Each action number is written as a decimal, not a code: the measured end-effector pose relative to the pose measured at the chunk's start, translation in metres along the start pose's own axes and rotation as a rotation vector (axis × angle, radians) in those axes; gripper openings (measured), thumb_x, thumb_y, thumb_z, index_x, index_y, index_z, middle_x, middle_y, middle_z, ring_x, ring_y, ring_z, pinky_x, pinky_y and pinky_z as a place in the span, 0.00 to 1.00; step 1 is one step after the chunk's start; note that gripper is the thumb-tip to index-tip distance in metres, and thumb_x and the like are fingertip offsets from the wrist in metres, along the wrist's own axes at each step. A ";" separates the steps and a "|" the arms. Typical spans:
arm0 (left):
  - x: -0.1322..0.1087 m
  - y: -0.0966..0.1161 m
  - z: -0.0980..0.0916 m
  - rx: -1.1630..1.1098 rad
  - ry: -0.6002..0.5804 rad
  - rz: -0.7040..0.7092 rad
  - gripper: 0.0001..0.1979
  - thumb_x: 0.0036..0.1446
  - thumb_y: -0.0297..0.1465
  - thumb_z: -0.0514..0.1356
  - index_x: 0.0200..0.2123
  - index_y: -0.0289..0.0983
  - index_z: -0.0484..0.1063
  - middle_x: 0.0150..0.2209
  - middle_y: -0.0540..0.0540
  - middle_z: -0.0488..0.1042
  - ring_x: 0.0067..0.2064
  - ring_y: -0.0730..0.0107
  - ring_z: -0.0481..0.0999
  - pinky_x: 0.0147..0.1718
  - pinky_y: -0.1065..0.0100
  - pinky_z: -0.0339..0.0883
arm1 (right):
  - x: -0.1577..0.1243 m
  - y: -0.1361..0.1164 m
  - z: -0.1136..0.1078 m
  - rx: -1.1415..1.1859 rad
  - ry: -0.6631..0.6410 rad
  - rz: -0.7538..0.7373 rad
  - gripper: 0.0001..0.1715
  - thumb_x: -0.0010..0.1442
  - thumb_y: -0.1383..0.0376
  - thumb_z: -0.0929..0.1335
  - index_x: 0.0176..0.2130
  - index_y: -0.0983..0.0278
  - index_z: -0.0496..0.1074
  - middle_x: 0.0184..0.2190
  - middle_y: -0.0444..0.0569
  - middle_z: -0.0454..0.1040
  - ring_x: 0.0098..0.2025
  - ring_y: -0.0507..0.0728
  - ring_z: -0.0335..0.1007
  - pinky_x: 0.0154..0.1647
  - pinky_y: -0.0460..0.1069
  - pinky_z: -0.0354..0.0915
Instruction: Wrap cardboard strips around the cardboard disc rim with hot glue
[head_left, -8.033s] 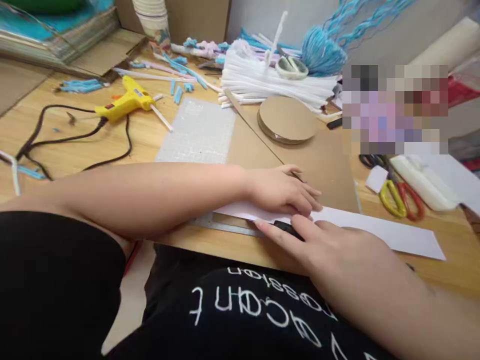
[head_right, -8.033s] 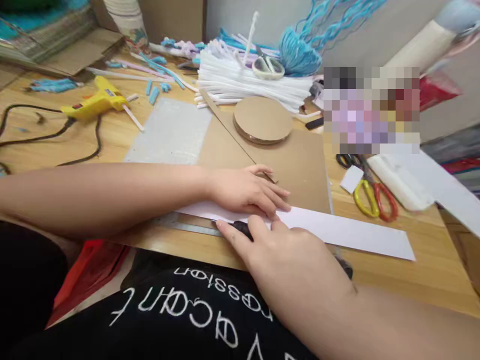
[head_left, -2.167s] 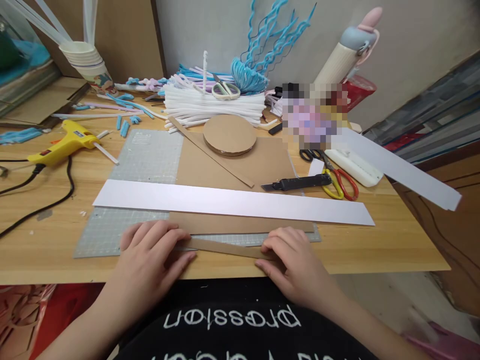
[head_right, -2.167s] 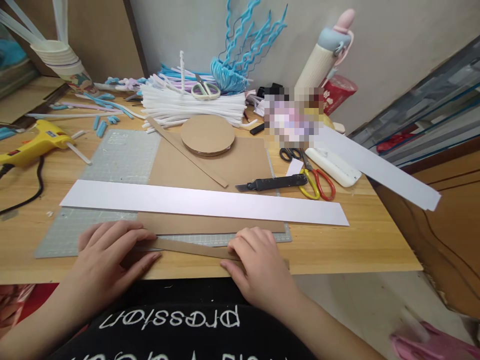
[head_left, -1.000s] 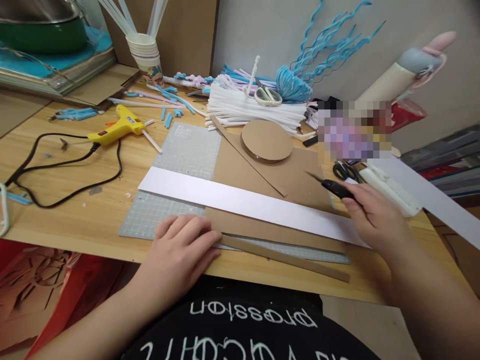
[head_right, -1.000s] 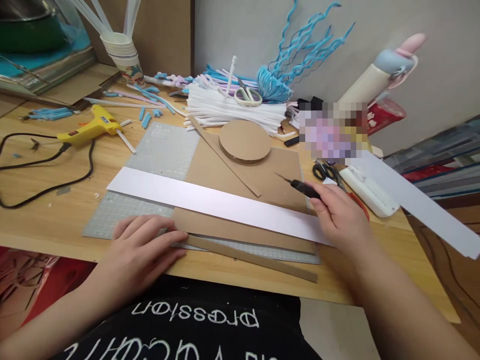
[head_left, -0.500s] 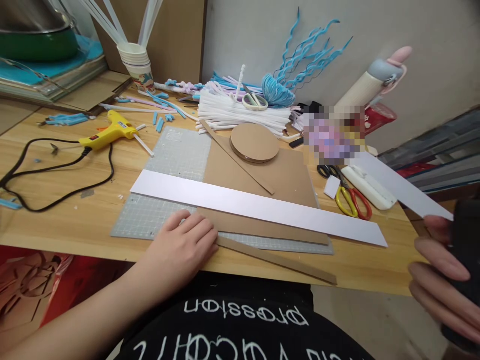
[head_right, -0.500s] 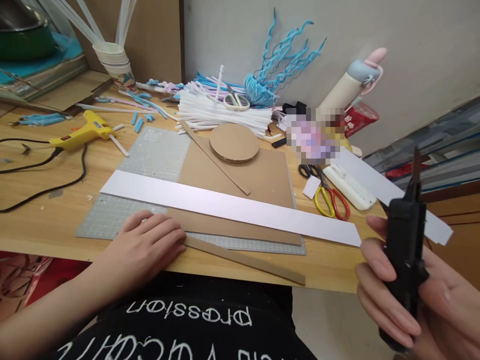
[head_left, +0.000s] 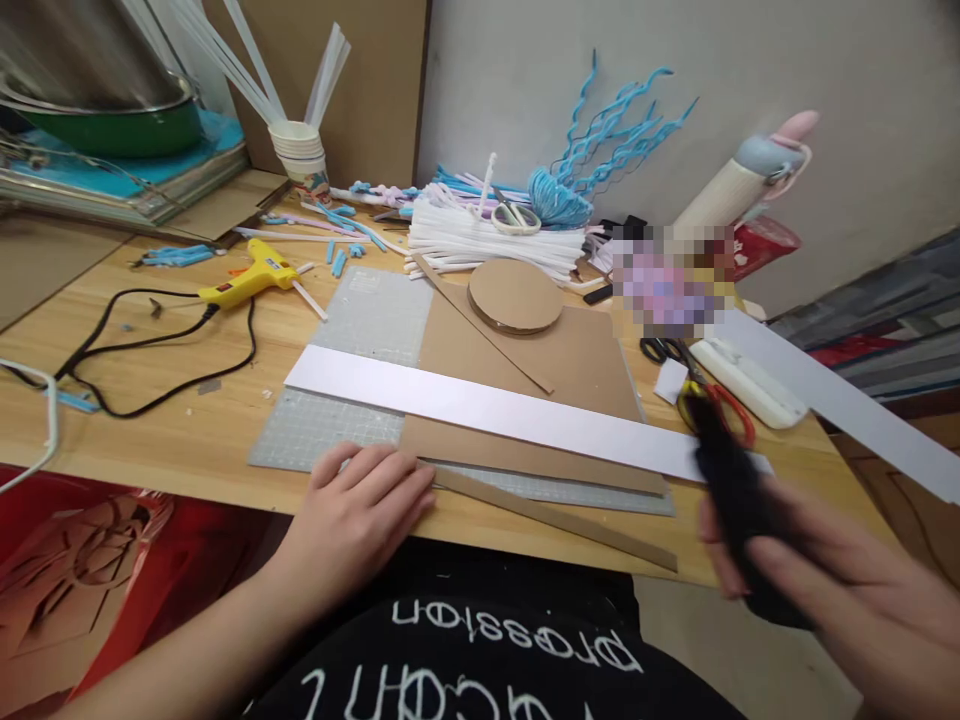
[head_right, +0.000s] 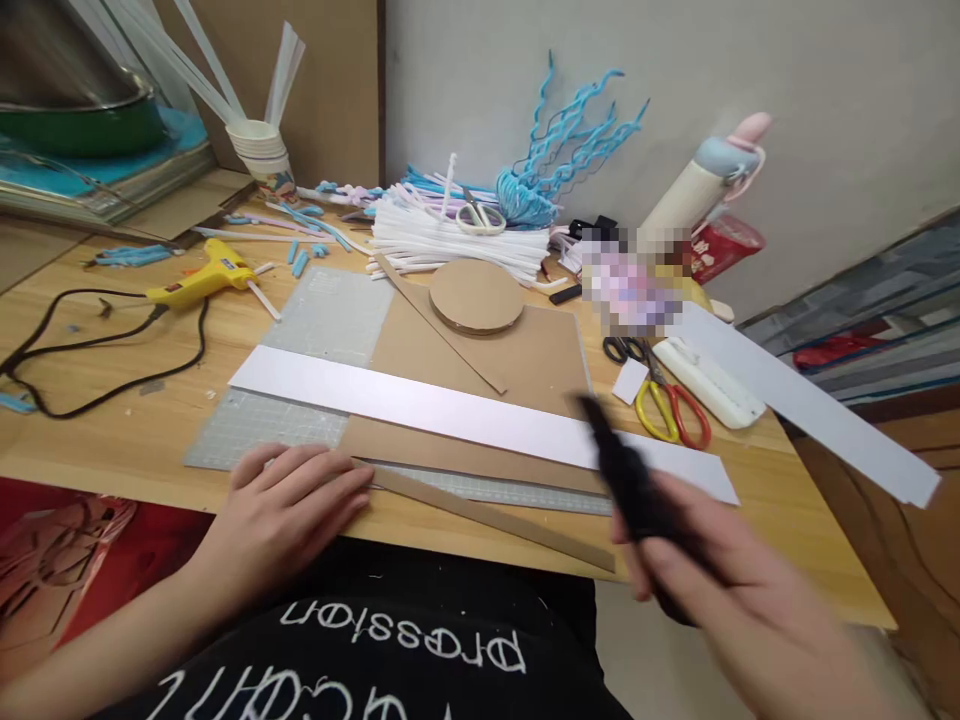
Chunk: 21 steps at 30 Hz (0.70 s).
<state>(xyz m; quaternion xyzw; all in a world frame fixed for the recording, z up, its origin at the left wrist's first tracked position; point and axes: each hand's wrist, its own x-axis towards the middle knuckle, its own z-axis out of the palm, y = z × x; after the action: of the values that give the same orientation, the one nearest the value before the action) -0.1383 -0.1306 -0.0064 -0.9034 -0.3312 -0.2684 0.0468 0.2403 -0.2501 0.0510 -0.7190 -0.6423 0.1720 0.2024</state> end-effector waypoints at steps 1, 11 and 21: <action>-0.006 0.001 -0.001 0.007 0.030 -0.034 0.07 0.68 0.29 0.58 0.45 0.39 0.76 0.41 0.47 0.83 0.43 0.62 0.77 0.46 0.60 0.59 | 0.007 -0.016 0.009 -0.004 -0.053 -0.086 0.29 0.70 0.56 0.63 0.68 0.48 0.61 0.46 0.54 0.83 0.39 0.63 0.83 0.38 0.54 0.80; -0.033 0.004 0.015 0.059 0.180 -0.110 0.12 0.67 0.27 0.56 0.49 0.36 0.78 0.42 0.48 0.85 0.42 0.64 0.78 0.43 0.61 0.61 | 0.081 -0.114 0.076 -0.206 -0.460 -0.545 0.31 0.72 0.68 0.58 0.71 0.53 0.57 0.36 0.47 0.77 0.31 0.58 0.77 0.30 0.54 0.76; -0.029 0.001 0.020 0.110 0.273 -0.098 0.13 0.63 0.27 0.56 0.43 0.40 0.81 0.36 0.56 0.85 0.37 0.70 0.77 0.41 0.65 0.61 | 0.085 -0.108 0.075 -0.232 -0.471 -0.608 0.30 0.73 0.67 0.58 0.70 0.52 0.56 0.30 0.42 0.71 0.26 0.54 0.73 0.25 0.48 0.69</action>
<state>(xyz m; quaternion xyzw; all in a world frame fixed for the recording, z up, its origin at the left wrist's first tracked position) -0.1468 -0.1427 -0.0378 -0.8373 -0.3798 -0.3720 0.1275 0.1201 -0.1504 0.0430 -0.4549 -0.8698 0.1908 0.0086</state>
